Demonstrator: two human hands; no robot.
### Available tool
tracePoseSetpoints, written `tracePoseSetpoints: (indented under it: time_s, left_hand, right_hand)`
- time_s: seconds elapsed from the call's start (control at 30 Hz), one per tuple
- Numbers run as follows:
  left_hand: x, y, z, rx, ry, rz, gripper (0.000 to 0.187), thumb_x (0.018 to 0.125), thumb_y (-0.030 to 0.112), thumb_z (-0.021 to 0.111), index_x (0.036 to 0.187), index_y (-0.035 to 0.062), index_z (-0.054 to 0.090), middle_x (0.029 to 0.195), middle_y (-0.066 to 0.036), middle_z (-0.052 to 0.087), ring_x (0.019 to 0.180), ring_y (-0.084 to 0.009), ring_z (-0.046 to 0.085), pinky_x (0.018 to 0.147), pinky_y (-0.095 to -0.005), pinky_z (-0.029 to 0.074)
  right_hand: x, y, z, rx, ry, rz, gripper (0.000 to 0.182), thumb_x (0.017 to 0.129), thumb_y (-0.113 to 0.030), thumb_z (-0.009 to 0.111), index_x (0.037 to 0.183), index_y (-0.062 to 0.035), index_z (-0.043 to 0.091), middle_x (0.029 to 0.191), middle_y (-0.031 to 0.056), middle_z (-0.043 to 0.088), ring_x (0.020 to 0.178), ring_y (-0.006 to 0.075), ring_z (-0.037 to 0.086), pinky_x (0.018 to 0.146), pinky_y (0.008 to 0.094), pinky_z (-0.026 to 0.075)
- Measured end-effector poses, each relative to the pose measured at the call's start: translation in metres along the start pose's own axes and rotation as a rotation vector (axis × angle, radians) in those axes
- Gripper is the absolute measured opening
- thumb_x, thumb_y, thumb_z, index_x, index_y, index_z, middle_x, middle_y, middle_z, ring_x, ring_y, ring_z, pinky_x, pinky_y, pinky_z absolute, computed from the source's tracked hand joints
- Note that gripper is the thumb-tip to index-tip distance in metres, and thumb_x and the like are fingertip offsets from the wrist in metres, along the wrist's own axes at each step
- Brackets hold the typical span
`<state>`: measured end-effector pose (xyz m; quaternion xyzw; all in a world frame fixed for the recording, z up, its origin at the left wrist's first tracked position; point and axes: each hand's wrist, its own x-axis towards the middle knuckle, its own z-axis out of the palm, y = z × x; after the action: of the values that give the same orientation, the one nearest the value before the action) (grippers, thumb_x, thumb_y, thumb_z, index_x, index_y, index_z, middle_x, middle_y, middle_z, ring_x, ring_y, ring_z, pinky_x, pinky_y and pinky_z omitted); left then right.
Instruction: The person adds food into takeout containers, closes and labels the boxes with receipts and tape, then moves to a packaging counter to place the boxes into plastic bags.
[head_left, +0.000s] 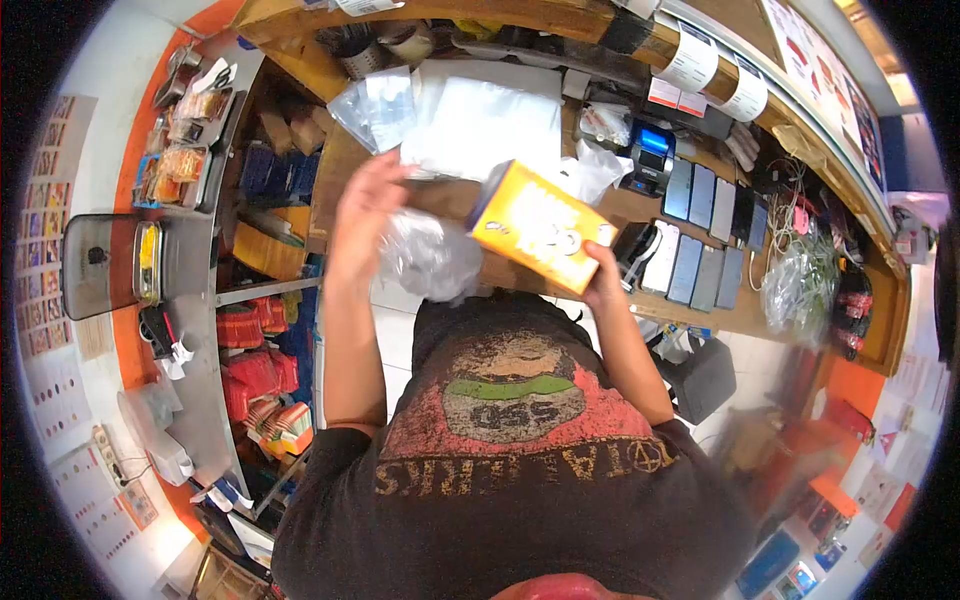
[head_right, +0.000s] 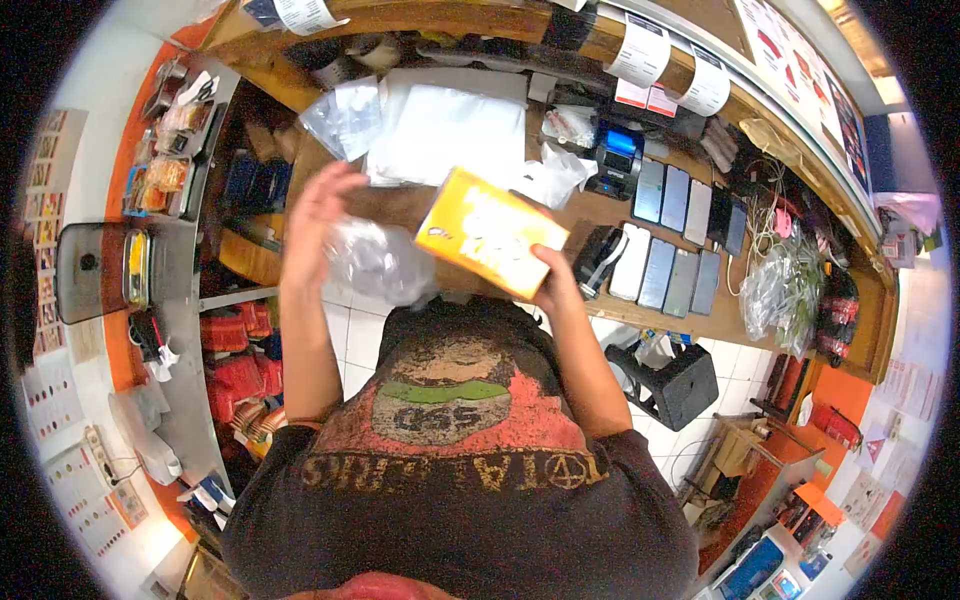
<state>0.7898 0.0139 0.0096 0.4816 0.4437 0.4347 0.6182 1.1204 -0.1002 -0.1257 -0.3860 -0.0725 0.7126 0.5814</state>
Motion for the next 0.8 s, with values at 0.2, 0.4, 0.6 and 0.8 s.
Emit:
tracePoseSetpoints:
  time_s: [0.2,0.4,0.6,0.8]
  left_hand:
    - [0.002,-0.111,-0.082,0.209,0.249,-0.147,0.071,0.065,0.001,0.083,0.127,-0.0004,0.048,0.115,-0.010,0.061,0.098,-0.0192,0.061,0.088,-0.0336,0.051]
    - [-0.014,-0.209,-0.054,0.335,0.469,-0.326,0.026,0.081,0.011,0.072,0.104,-0.0022,0.066,0.092,-0.007,0.069,0.080,-0.0143,0.062,0.073,-0.0313,0.051]
    - [-0.019,-0.240,-0.068,-0.757,0.290,-0.449,0.050,0.100,0.047,0.050,0.121,0.0034,0.061,0.111,-0.010,0.069,0.092,-0.0186,0.068,0.080,-0.0329,0.056]
    - [-0.046,-0.245,-0.099,-0.565,0.330,-0.635,0.045,0.102,0.037,0.048,0.128,0.0018,0.057,0.116,-0.011,0.068,0.100,-0.0222,0.067,0.085,-0.0341,0.054]
  right_hand:
    - [-0.026,-0.062,0.005,-0.096,-0.001,-0.265,0.090,0.072,-0.030,0.075,0.147,-0.0052,0.033,0.139,0.0187,0.050,0.123,0.0337,0.056,0.105,0.0464,0.047]
    - [-0.008,-0.056,0.021,-0.086,-0.193,-0.032,0.100,0.067,-0.022,0.076,0.153,-0.0134,0.025,0.142,0.0176,0.046,0.126,0.0336,0.051,0.106,0.0474,0.045]
    - [0.080,0.059,0.050,-0.037,-0.257,0.468,0.068,0.078,-0.030,0.069,0.132,0.0056,0.047,0.121,0.0217,0.063,0.107,0.0338,0.065,0.094,0.0491,0.054]
    - [0.117,0.091,0.040,-0.318,-0.237,0.596,0.072,0.080,-0.024,0.070,0.143,-0.0059,0.040,0.130,0.0178,0.057,0.118,0.0294,0.058,0.099,0.0437,0.050]
